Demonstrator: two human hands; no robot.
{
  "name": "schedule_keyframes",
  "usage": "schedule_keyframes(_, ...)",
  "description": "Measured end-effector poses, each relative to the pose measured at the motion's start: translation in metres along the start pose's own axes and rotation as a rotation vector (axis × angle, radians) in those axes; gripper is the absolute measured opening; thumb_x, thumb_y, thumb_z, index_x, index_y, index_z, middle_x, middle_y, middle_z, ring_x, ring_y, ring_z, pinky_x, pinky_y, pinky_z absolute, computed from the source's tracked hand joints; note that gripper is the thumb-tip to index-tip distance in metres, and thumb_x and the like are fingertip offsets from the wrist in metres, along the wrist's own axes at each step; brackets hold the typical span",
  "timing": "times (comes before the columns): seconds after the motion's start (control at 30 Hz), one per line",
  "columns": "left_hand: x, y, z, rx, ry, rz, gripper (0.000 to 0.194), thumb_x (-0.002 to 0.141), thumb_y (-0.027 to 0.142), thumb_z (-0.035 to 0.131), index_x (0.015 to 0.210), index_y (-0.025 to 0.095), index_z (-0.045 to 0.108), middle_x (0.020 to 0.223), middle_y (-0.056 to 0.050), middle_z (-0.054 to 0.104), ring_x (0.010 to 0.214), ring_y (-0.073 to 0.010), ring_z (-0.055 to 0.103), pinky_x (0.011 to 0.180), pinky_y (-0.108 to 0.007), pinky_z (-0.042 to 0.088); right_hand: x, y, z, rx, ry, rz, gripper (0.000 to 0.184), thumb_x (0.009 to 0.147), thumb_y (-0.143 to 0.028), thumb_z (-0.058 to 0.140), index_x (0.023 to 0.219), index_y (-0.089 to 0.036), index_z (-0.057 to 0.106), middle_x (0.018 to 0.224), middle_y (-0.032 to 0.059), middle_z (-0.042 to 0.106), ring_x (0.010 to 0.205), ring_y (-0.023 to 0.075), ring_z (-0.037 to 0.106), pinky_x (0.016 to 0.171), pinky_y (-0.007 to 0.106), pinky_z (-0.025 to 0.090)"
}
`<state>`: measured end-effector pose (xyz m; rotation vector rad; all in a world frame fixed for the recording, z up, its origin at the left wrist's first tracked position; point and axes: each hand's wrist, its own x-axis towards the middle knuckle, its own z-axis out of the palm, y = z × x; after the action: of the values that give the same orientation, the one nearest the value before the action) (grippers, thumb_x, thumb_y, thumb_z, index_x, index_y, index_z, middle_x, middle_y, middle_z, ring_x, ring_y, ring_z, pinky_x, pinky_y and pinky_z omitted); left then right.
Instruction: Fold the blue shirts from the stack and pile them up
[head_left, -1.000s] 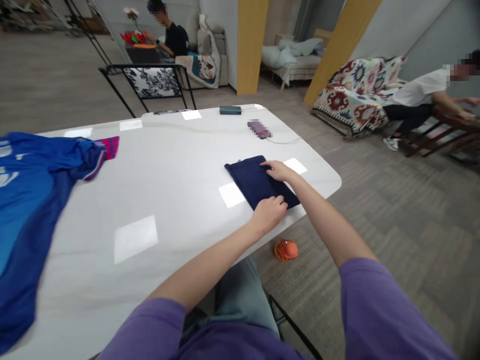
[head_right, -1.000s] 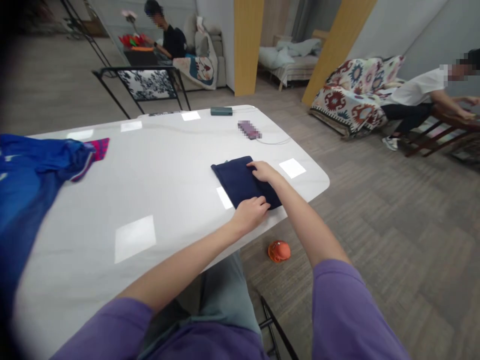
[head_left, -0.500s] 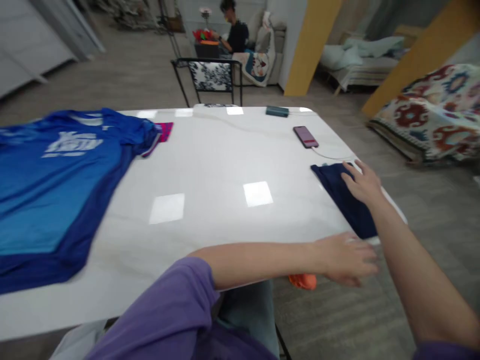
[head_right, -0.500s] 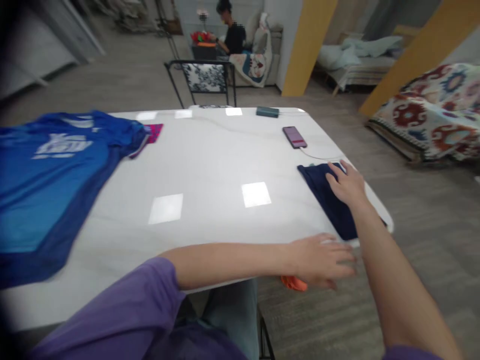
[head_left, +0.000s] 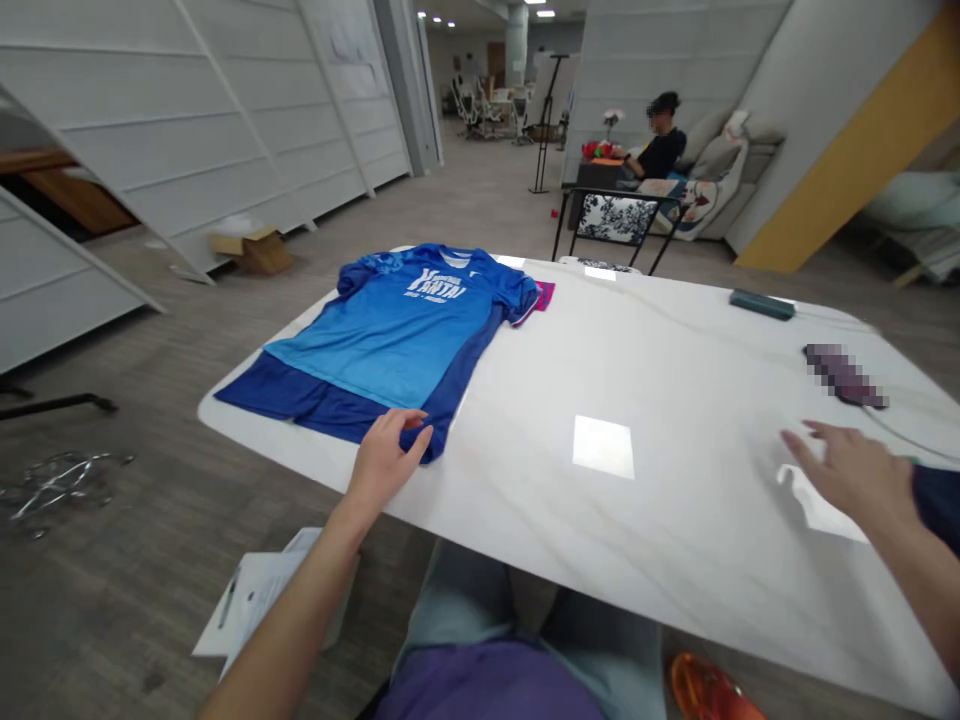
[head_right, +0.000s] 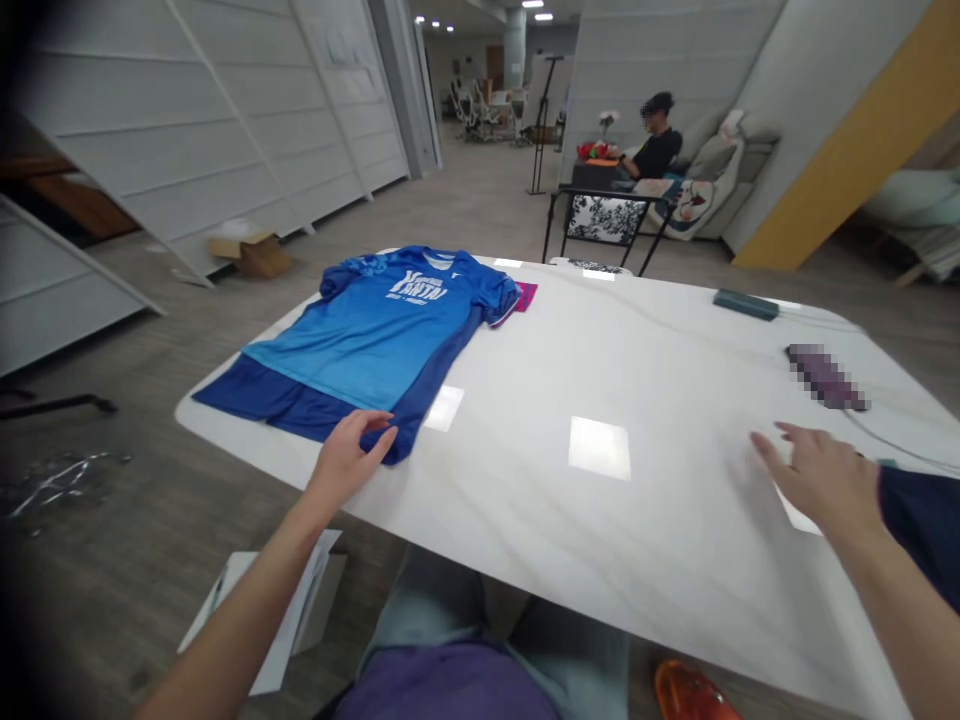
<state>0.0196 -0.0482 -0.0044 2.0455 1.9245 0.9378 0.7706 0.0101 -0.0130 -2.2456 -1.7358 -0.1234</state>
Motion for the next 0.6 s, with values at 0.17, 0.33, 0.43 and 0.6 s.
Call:
schedule_keyframes(0.17, 0.020, -0.069, -0.018, 0.189, 0.027, -0.006, 0.038, 0.105, 0.042, 0.066, 0.139, 0.026, 0.073, 0.138, -0.011, 0.074, 0.127, -0.0338, 0.067, 0.110, -0.049, 0.051, 0.055, -0.259, 0.055, 0.135, -0.297, -0.258, 0.039, 0.099, -0.063, 0.058, 0.118, -0.033, 0.073, 0.116, 0.0190, 0.083, 0.106, 0.0378, 0.081, 0.106, 0.060, 0.055)
schedule_keyframes(0.33, 0.046, -0.083, -0.017, 0.240, -0.031, 0.074, 0.031, 0.105, 0.037, 0.068, 0.134, 0.029, 0.075, 0.135, -0.009, 0.076, 0.123, -0.0333, 0.069, 0.104, -0.050, 0.049, 0.124, -0.450, 0.115, 0.198, -0.257, -0.419, 0.040, 0.109, -0.047, 0.054, 0.138, -0.025, 0.071, 0.129, 0.0120, 0.080, 0.111, 0.0286, 0.078, 0.115, 0.050, 0.053)
schedule_keyframes(0.43, 0.056, -0.091, -0.014, 0.237, -0.042, 0.079, 0.021, 0.108, 0.033, 0.064, 0.124, 0.028, 0.077, 0.124, -0.008, 0.080, 0.115, -0.0318, 0.072, 0.098, -0.049, 0.049, 0.169, -0.530, 0.140, 0.228, -0.189, -0.428, 0.043, 0.110, -0.041, 0.056, 0.148, -0.024, 0.066, 0.146, 0.0141, 0.070, 0.123, 0.0297, 0.072, 0.118, 0.051, 0.053)
schedule_keyframes(0.6, 0.069, -0.098, -0.012, 0.230, -0.015, 0.085, 0.020, 0.112, 0.031, 0.058, 0.115, 0.028, 0.078, 0.114, -0.007, 0.081, 0.105, -0.0308, 0.074, 0.093, -0.049, 0.050, 0.224, -0.593, 0.169, 0.252, -0.171, -0.348, 0.053, 0.104, -0.049, 0.073, 0.151, -0.023, 0.068, 0.154, 0.0161, 0.056, 0.125, 0.0299, 0.071, 0.115, 0.047, 0.057)
